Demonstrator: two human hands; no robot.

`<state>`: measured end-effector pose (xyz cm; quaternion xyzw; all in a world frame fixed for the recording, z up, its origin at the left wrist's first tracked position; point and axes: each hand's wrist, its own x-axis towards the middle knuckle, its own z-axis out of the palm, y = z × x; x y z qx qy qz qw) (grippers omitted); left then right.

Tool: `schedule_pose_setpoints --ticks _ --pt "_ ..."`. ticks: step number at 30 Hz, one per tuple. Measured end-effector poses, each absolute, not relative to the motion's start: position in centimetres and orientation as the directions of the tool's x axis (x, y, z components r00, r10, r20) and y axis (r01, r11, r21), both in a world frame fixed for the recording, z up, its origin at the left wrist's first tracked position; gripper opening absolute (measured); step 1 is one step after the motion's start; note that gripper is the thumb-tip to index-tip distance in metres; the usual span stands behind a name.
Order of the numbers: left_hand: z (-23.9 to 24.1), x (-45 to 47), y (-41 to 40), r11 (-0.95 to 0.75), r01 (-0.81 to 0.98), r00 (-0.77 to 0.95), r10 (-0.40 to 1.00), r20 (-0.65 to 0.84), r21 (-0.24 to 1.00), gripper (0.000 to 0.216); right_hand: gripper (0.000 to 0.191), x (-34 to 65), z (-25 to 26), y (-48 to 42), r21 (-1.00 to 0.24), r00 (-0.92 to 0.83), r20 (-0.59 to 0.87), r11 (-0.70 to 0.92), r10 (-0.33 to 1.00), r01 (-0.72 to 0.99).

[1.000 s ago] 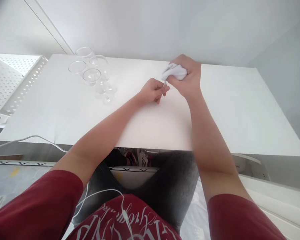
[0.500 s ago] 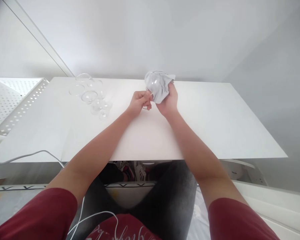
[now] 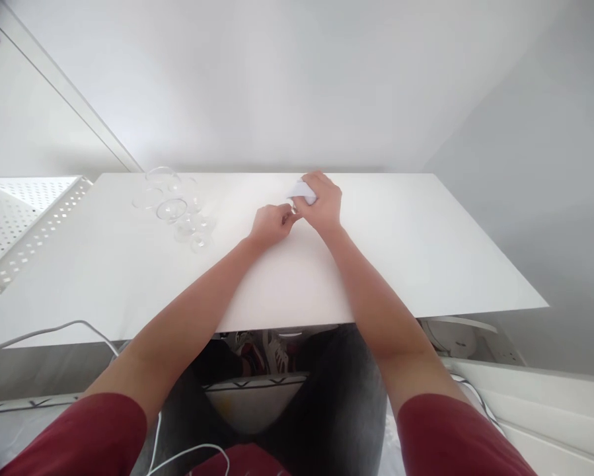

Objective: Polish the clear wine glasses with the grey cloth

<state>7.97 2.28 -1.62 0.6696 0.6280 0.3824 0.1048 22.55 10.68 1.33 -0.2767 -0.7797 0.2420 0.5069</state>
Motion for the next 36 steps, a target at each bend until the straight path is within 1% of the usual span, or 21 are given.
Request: schedule_pose_setpoints --ticks 3,5,7,9,12,14,15,17,18,19,21,23,24,25,26,27,29,30,31,33,36 --pt "-1.7 7.7 2.2 -0.199 0.785 -0.057 0.920 0.388 0.587 0.036 0.024 23.7 1.8 11.1 -0.858 -0.401 0.496 0.504 0.770 -0.094" --pt "-1.6 7.6 1.9 -0.263 0.745 -0.001 0.918 0.396 0.613 0.036 0.033 24.5 2.0 11.4 -0.917 -0.492 0.392 0.292 0.777 -0.270" --pt "-1.5 7.7 1.6 -0.338 0.644 0.071 0.920 0.386 0.686 0.038 0.039 24.8 2.2 11.4 -0.920 -0.557 0.316 0.106 0.768 -0.376" --pt "-1.2 7.7 1.5 -0.369 0.492 0.101 0.924 0.369 0.789 0.044 0.042 24.3 2.2 10.8 -0.903 -0.590 0.265 -0.018 0.763 -0.429" --pt "-1.1 7.7 1.7 -0.338 0.204 -0.032 0.936 0.352 0.919 0.054 0.050 22.4 2.1 9.1 -0.899 -0.602 0.235 -0.065 0.763 -0.433" --pt "-1.1 7.6 2.1 -0.306 0.057 -0.154 0.938 0.311 0.950 0.057 0.057 21.1 1.8 8.0 -0.917 -0.573 0.249 0.000 0.781 -0.399" --pt "-1.2 7.6 2.3 -0.287 0.026 -0.196 0.938 0.286 0.958 0.057 0.060 20.7 1.6 7.6 -0.926 -0.546 0.273 0.063 0.792 -0.372" --pt "-1.4 7.6 2.5 -0.233 0.047 -0.245 0.940 0.237 0.971 0.052 0.061 20.3 1.2 7.3 -0.929 -0.499 0.362 0.257 0.788 -0.268" --pt "-1.5 7.6 2.6 -0.200 0.096 -0.258 0.941 0.218 0.975 0.047 0.059 20.3 1.1 7.4 -0.904 -0.494 0.425 0.384 0.759 -0.187" --pt "-1.6 7.7 2.6 -0.167 0.154 -0.266 0.942 0.204 0.974 0.041 0.055 20.4 1.0 7.8 -0.849 -0.508 0.491 0.520 0.708 -0.095" --pt "-1.7 7.8 2.5 -0.114 0.304 -0.253 0.948 0.195 0.946 0.034 0.042 20.7 1.0 8.7 -0.652 -0.558 0.601 0.755 0.572 0.071" --pt "-1.6 7.9 2.3 -0.120 0.378 -0.219 0.952 0.215 0.918 0.031 0.029 21.2 1.2 9.7 -0.474 -0.572 0.663 0.862 0.483 0.178" --pt "-1.5 7.9 2.1 -0.137 0.422 -0.197 0.951 0.238 0.896 0.033 0.022 21.4 1.4 10.0 -0.447 -0.541 0.684 0.867 0.489 0.218" --pt "-1.4 8.0 2.0 -0.158 0.478 -0.173 0.947 0.269 0.864 0.036 0.017 21.7 1.6 10.3 -0.474 -0.485 0.693 0.844 0.533 0.250" --pt "-1.3 8.1 1.9 -0.177 0.539 -0.147 0.943 0.300 0.823 0.039 0.012 21.9 1.7 10.5 -0.545 -0.413 0.681 0.795 0.605 0.266" --pt "-1.1 8.1 1.8 -0.191 0.599 -0.125 0.937 0.327 0.778 0.042 0.011 22.2 1.9 10.5 -0.647 -0.332 0.641 0.720 0.692 0.252" --pt "-1.0 8.2 1.7 -0.202 0.673 -0.095 0.930 0.355 0.712 0.044 0.018 22.6 2.1 10.5 -0.851 -0.228 0.484 0.515 0.845 0.102" --pt "-1.0 8.2 1.7 -0.203 0.671 -0.093 0.931 0.353 0.713 0.045 0.023 22.7 2.2 10.5 -0.915 -0.240 0.395 0.403 0.887 -0.018" --pt "-1.0 8.2 1.7 -0.207 0.646 -0.092 0.934 0.344 0.734 0.046 0.027 22.7 2.3 10.4 -0.945 -0.284 0.325 0.295 0.902 -0.141" --pt "-1.0 8.1 1.7 -0.218 0.532 -0.088 0.947 0.310 0.818 0.047 0.033 22.5 2.5 10.1 -0.935 -0.396 0.259 0.126 0.881 -0.333" --pt "-1.0 7.9 1.7 -0.206 0.254 -0.072 0.970 0.231 0.945 0.046 0.043 21.5 2.5 9.4 -0.888 -0.466 0.239 -0.002 0.852 -0.459"
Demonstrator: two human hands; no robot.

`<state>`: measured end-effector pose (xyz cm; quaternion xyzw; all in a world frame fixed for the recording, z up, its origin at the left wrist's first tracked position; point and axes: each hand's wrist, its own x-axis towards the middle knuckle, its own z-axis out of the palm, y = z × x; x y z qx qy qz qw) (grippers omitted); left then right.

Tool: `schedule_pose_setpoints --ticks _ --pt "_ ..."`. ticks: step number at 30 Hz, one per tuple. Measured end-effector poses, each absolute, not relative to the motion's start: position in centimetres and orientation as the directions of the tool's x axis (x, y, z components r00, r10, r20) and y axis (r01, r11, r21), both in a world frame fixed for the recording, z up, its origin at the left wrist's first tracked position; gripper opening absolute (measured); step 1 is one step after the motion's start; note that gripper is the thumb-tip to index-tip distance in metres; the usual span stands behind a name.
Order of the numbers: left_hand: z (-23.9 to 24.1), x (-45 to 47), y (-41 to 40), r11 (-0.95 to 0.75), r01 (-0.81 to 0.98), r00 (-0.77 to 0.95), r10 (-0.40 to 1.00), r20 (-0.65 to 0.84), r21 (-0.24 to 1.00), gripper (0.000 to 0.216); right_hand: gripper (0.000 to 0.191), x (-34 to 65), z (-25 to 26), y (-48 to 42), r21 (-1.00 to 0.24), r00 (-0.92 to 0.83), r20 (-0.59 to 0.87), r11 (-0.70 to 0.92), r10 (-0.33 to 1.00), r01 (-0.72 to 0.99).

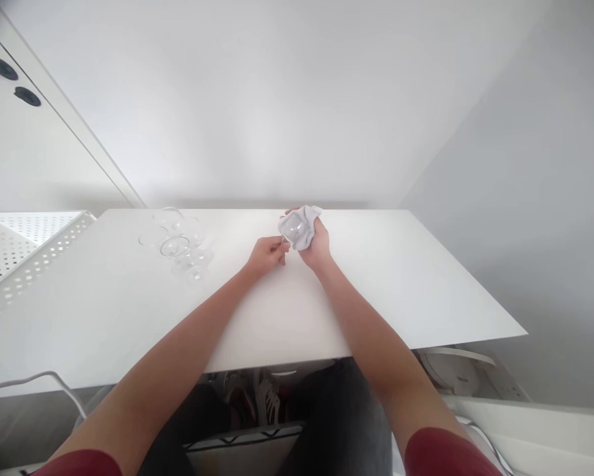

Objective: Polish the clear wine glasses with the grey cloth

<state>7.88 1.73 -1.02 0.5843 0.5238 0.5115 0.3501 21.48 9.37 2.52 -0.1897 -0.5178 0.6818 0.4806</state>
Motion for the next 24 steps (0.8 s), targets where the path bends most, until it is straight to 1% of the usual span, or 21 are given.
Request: schedule_pose_setpoints --ticks 2,4,6,8,10,13,15,19,22,24 --pt "-1.1 7.7 1.8 -0.200 0.083 -0.066 0.976 0.205 0.976 0.051 0.051 20.8 2.3 8.8 -0.880 -0.508 0.194 -0.079 0.840 -0.468" --pt "-1.2 7.6 2.0 -0.190 -0.047 -0.071 0.980 0.186 0.981 0.056 0.057 20.3 1.9 8.5 -0.888 -0.574 0.127 -0.166 0.809 -0.429" --pt "-1.5 7.5 2.3 -0.146 -0.154 -0.089 0.987 0.134 0.977 0.057 0.058 20.1 1.4 8.6 -0.897 -0.622 0.084 -0.213 0.778 -0.388" --pt "-1.9 7.6 2.7 -0.096 -0.231 -0.106 0.992 0.073 0.968 0.055 0.056 20.2 0.8 8.9 -0.901 -0.621 0.078 -0.211 0.780 -0.378" --pt "-2.3 7.7 3.0 -0.072 -0.270 -0.132 0.991 0.037 0.960 0.058 0.053 20.2 0.3 9.1 -0.910 -0.601 0.084 -0.185 0.795 -0.372" --pt "-2.7 8.0 3.4 -0.125 -0.347 -0.191 0.980 0.061 0.930 0.064 0.048 20.2 -0.3 9.2 -0.941 -0.639 0.115 -0.122 0.761 -0.314" --pt "-2.6 8.1 3.4 -0.192 -0.374 -0.223 0.968 0.113 0.908 0.065 0.048 20.2 -0.3 9.1 -0.956 -0.674 0.145 -0.074 0.725 -0.285" --pt "-2.1 7.8 3.2 -0.270 -0.280 -0.222 0.952 0.211 0.921 0.063 0.047 20.7 0.1 9.2 -0.968 -0.725 0.170 -0.024 0.667 -0.249" --pt "-2.1 7.5 3.1 -0.318 -0.275 -0.244 0.936 0.254 0.907 0.064 0.041 21.4 0.4 9.5 -0.973 -0.772 0.141 -0.055 0.619 -0.222" --pt "-2.1 7.2 3.2 -0.305 -0.294 -0.251 0.939 0.235 0.906 0.066 0.037 21.7 0.4 9.8 -0.974 -0.793 0.094 -0.111 0.602 -0.200"
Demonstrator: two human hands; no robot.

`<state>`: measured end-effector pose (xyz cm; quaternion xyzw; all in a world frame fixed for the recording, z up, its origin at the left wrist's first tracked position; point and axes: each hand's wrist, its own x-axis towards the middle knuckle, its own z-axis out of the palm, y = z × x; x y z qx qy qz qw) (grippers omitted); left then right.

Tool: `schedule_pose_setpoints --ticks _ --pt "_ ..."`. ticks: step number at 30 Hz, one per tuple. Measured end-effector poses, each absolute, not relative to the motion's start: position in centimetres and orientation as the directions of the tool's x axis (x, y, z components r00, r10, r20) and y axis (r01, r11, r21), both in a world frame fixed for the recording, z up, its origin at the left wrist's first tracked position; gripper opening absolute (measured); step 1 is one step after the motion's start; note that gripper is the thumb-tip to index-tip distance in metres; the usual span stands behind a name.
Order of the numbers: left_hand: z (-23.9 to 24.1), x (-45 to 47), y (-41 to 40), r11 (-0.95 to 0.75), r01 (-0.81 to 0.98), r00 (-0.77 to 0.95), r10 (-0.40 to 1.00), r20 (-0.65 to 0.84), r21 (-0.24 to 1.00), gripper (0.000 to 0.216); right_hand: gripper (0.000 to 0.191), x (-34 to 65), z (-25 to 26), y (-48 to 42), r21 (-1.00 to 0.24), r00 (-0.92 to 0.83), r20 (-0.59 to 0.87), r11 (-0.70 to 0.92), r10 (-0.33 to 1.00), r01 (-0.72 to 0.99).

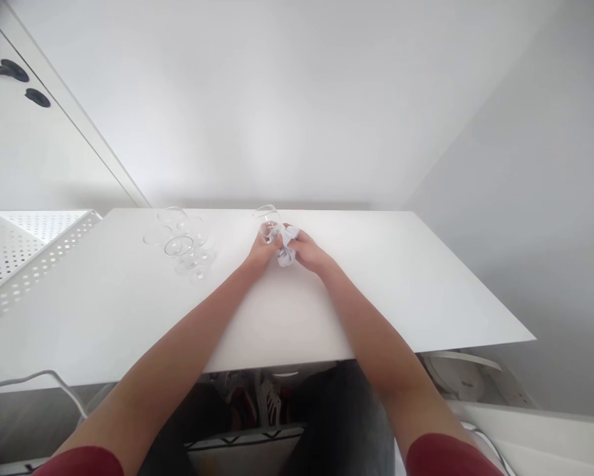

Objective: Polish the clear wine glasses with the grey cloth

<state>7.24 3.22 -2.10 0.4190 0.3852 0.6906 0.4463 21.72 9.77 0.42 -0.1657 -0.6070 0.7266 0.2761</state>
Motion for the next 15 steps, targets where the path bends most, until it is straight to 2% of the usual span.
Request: schedule_pose_setpoints --ticks 4,8,9,11,13,15 --pt "-1.8 6.8 3.2 -0.295 -0.354 -0.298 0.935 0.192 0.888 0.068 0.027 22.2 0.1 10.2 -0.970 -0.802 -0.020 -0.206 0.597 -0.130" --pt "-0.9 6.7 2.9 -0.322 -0.443 -0.238 0.942 0.236 0.837 0.054 0.028 22.2 0.3 10.0 -0.979 -0.859 -0.092 -0.204 0.503 -0.014" --pt "-0.7 6.7 2.8 -0.330 -0.443 -0.249 0.938 0.239 0.833 0.051 0.028 22.1 0.4 9.8 -0.991 -0.853 -0.074 -0.130 0.516 0.007" --pt "-0.6 6.8 2.8 -0.365 -0.432 -0.329 0.915 0.233 0.824 0.048 0.027 21.7 0.8 9.4 -0.986 -0.782 0.034 0.147 0.623 0.074" --pt "-0.5 6.9 2.7 -0.387 -0.431 -0.408 0.890 0.206 0.815 0.049 0.029 21.4 1.2 8.9 -0.888 -0.679 0.179 0.414 0.712 0.201" --pt "-0.4 6.8 2.6 -0.387 -0.434 -0.435 0.881 0.187 0.814 0.046 0.028 21.1 1.6 8.6 -0.850 -0.665 0.203 0.467 0.719 0.245"
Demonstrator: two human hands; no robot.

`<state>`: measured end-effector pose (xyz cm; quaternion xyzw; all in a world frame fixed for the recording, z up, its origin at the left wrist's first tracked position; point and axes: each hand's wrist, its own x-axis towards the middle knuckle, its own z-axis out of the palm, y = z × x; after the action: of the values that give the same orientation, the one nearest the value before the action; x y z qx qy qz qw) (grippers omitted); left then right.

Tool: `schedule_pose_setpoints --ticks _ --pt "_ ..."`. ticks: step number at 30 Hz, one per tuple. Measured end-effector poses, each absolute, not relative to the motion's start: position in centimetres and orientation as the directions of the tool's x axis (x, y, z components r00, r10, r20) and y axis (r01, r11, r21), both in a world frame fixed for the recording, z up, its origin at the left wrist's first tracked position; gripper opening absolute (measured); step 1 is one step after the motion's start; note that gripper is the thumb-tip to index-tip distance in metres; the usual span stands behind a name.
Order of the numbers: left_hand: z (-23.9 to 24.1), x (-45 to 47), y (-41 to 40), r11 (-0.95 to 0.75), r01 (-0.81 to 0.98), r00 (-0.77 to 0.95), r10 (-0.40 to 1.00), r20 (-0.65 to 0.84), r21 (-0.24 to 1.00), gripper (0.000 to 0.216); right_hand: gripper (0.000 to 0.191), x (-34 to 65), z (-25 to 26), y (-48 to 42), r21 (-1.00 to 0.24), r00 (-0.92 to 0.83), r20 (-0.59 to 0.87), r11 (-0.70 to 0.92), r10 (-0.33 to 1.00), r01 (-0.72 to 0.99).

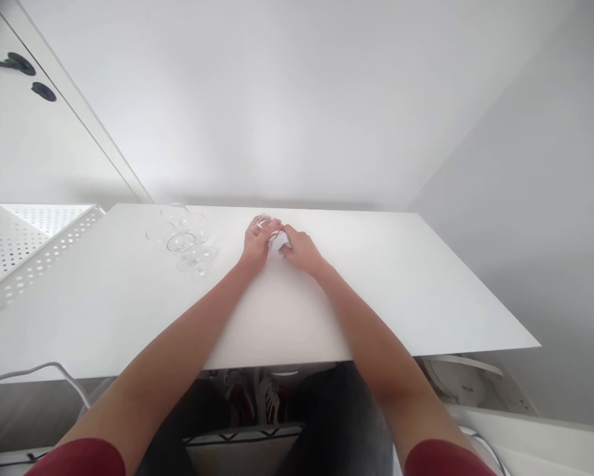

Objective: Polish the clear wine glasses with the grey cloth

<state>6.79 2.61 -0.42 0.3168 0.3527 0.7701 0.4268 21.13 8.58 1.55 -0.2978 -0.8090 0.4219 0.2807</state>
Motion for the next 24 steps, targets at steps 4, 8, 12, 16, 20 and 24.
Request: schedule_pose_setpoints --ticks 4,8,12,16,20,24 --pt "-0.2 6.6 2.3 -0.342 -0.459 -0.348 0.918 0.188 0.820 0.038 0.036 21.0 1.7 8.3 -0.998 -0.894 -0.058 -0.014 0.444 0.058" --pt "0.0 6.6 2.5 -0.353 -0.466 -0.398 0.903 0.164 0.811 0.039 0.032 20.6 1.3 8.2 -0.996 -0.812 -0.042 0.040 0.583 0.080" --pt "0.0 6.6 2.6 -0.351 -0.472 -0.449 0.885 0.122 0.809 0.040 0.022 20.7 1.5 8.2 -0.962 -0.720 0.041 0.223 0.693 0.159" --pt "0.1 6.4 2.2 -0.308 -0.514 -0.339 0.930 0.140 0.801 0.039 0.034 21.4 1.9 8.3 -0.978 -0.900 -0.167 -0.185 0.402 0.098" --pt "0.1 6.3 2.5 -0.366 -0.492 -0.413 0.897 0.158 0.790 0.040 0.030 21.1 1.4 8.7 -0.990 -0.800 -0.003 0.113 0.599 0.088" --pt "-0.2 6.5 3.0 -0.378 -0.467 -0.501 0.858 0.113 0.800 0.047 0.021 20.6 0.6 9.4 -0.725 -0.690 0.326 0.639 0.646 0.256"
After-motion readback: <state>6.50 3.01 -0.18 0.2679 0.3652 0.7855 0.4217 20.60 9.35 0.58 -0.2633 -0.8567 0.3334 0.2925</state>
